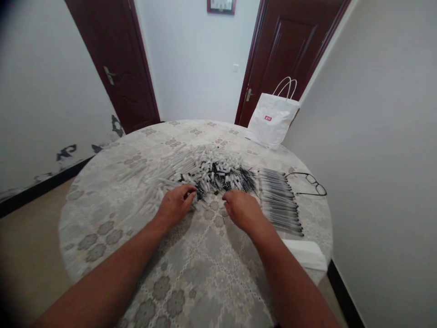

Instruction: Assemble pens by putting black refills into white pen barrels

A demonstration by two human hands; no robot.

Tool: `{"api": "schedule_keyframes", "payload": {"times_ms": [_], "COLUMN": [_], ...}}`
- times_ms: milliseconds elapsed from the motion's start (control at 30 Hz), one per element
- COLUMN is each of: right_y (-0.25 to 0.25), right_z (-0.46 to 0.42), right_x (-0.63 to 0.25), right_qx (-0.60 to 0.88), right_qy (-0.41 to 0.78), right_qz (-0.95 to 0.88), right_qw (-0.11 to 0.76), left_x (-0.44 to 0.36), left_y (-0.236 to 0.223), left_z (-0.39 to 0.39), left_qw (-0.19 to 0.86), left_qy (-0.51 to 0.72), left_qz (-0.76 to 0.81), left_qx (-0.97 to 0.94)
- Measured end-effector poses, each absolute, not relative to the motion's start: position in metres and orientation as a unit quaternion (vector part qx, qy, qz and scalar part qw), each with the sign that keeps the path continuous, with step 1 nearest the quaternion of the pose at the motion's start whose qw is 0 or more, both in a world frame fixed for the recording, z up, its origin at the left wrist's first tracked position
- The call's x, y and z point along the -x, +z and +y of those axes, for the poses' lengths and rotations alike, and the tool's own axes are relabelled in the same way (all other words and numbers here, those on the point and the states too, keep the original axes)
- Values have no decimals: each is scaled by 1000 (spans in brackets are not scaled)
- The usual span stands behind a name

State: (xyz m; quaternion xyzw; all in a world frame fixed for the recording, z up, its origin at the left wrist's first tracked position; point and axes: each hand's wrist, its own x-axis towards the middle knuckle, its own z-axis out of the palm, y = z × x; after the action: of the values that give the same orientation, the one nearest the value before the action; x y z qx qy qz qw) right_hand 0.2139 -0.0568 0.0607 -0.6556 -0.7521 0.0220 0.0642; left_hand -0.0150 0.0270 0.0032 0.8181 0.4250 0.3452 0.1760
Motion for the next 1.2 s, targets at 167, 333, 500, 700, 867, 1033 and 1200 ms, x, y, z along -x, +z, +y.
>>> {"api": "schedule_keyframes", "payload": {"times_ms": [167, 333, 500, 700, 867, 1033, 1200], "right_y": [38, 17, 15, 17, 18, 24, 31], "right_z": [-22, -21, -26, -28, -35, -40, -43], "right_x": [-198, -192, -195, -199, -203, -216, -215], "right_qx": [719, 741, 744, 737, 723, 730, 614], "right_qy": [-40, -72, -66, -53, -59, -49, -1], "right_qz": [-693, -667, -665, -673, -688, -674, -719], "right_qw": [23, 4, -16, -40, -14, 99, 324], "left_x": [12, 10, 15, 16, 11, 6, 2], "left_y": [1, 1, 6, 6, 1, -4, -3], "left_z": [22, 19, 24, 28, 23, 20, 13], "left_qw": [169, 167, 155, 155, 170, 186, 207], "left_qy": [335, 329, 341, 354, 347, 353, 373], "left_qz": [414, 410, 432, 440, 412, 383, 351], "left_qx": [-829, -834, -820, -811, -825, -833, -834]}}
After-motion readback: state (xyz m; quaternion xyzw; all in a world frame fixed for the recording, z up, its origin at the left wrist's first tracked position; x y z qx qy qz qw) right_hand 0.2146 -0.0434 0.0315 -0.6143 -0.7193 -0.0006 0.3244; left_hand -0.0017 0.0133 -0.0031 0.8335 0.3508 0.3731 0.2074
